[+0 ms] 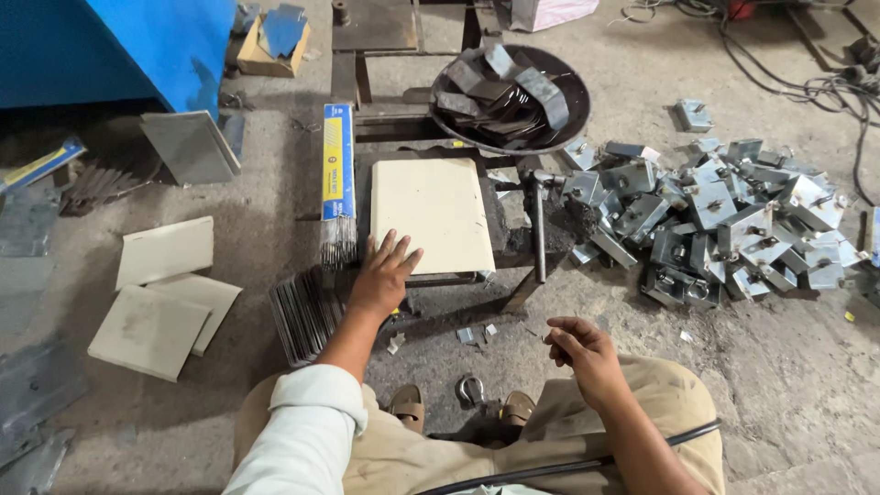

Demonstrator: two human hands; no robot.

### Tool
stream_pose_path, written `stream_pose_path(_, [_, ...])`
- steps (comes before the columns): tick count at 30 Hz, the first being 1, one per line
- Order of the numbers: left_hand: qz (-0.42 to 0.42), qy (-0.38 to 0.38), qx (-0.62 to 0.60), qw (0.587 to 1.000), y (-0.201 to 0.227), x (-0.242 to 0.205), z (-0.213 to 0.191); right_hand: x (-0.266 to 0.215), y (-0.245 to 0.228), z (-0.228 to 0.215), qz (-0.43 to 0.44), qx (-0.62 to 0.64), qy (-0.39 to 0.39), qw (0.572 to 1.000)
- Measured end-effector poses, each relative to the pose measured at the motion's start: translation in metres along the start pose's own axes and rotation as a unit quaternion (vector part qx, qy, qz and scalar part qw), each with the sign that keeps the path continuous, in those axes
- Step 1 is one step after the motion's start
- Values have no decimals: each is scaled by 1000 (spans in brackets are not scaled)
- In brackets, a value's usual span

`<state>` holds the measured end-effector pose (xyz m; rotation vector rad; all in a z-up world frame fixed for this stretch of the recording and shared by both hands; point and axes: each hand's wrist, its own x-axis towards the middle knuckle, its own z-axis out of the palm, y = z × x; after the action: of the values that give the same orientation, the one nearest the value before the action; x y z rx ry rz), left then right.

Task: The person sits on the floor and uses a welding torch to join small metal brackets to flat metal plates. They repeatedly pick up a bracket, position it on a plate, weld it in place, and then move the finished assembly aside to a pile on the floor.

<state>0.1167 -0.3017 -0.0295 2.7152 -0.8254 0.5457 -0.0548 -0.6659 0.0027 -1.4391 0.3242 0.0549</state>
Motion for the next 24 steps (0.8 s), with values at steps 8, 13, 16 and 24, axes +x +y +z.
stream_pose_path(8, [-33, -38, -79, 996, -5, 4, -2, 9, 4, -4, 24, 0, 9, 1000])
stream_pose_path(13, [-64, -48, -147, 986, -16, 7, -8, 12, 6, -4, 38, 6, 9, 999])
stream_pose_path(16, [-61, -63, -150, 985, -20, 10, -14, 15, 7, -3, 37, 5, 3, 999])
stream_pose_path(24, [-83, -116, -133, 981, -13, 21, -35, 20, -7, 6, 52, 38, 7, 998])
